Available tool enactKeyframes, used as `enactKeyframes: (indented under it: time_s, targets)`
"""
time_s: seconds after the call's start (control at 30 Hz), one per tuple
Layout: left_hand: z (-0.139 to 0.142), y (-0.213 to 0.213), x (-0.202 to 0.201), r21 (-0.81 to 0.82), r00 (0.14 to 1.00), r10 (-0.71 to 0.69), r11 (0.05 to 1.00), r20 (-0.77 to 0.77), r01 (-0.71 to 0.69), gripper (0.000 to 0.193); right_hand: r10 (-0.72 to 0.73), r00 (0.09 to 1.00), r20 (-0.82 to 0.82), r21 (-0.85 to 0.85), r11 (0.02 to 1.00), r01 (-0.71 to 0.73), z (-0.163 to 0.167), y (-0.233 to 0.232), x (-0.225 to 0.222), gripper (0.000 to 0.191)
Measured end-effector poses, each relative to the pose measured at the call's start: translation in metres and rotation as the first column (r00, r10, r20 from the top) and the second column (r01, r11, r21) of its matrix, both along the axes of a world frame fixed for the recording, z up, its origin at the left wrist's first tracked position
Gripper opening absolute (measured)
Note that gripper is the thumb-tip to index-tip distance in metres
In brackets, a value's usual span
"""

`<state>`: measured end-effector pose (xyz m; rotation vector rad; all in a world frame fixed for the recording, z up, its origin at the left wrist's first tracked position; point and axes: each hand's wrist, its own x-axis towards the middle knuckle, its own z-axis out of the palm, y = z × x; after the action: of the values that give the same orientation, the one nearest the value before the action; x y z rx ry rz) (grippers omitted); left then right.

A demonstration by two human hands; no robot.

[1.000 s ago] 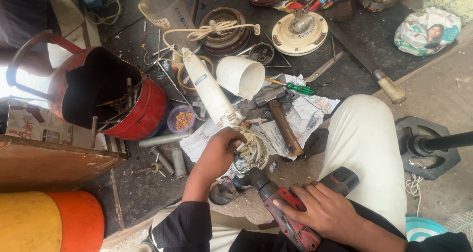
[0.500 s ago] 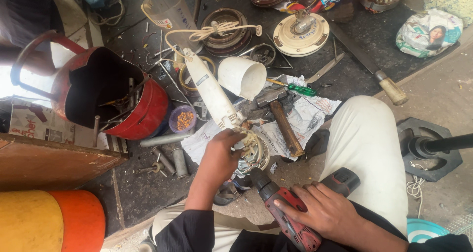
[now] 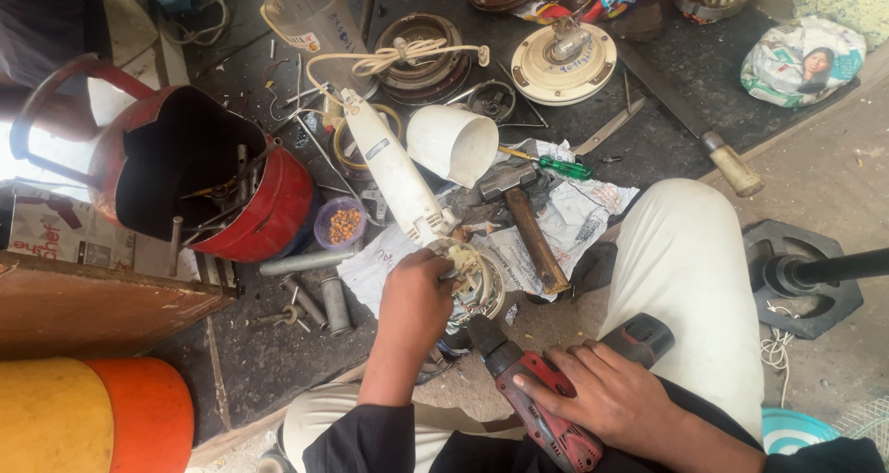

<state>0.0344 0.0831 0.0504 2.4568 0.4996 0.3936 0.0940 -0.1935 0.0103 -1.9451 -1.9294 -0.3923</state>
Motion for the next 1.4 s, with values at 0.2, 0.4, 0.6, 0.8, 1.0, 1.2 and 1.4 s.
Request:
enactKeyframes:
  time_s: [0.2,0.4,0.6,0.8,1.0,1.2,1.4]
  targets:
    - [-0.004,0.000,0.001,0.039,0.999,0.024,0.999,-0.038,-0.022,0.017,-0.001,1.000,0.017,0.011,1.000,0.001,0.002,0.001,0.001,0.060]
    - [-0.011,0.004,-0.003,-0.026,0.996,0.024,0.999,0.087,-0.022,0.017,0.000,1.000,-0.013,0.015,1.000,0.000,0.004,0.002,0.001,0.061]
    - [-0.014,0.004,-0.005,0.045,0.994,-0.006,0.999,0.107,0.001,0.016,-0.029,0.999,-0.038,0.018,0.999,0.030,0.006,0.000,0.001,0.062]
    - [-0.015,0.006,-0.007,0.071,1.000,-0.005,0.997,-0.026,0.006,0.020,-0.054,0.997,-0.054,0.007,0.999,0.054,0.005,-0.001,0.001,0.061]
    - [-0.015,0.006,-0.009,0.115,0.997,-0.070,0.991,-0.029,0.073,0.023,-0.058,0.996,-0.061,-0.012,0.998,0.057,0.002,-0.002,0.001,0.062]
    - [-0.016,0.003,-0.014,0.067,0.998,-0.033,0.997,0.054,0.030,0.014,-0.062,0.996,-0.056,-0.020,0.998,0.061,0.000,-0.002,0.001,0.061]
    - [-0.019,-0.003,-0.016,-0.016,0.982,0.044,0.999,0.184,-0.041,0.016,-0.063,0.997,-0.051,-0.025,0.998,0.062,0.001,-0.003,0.002,0.061]
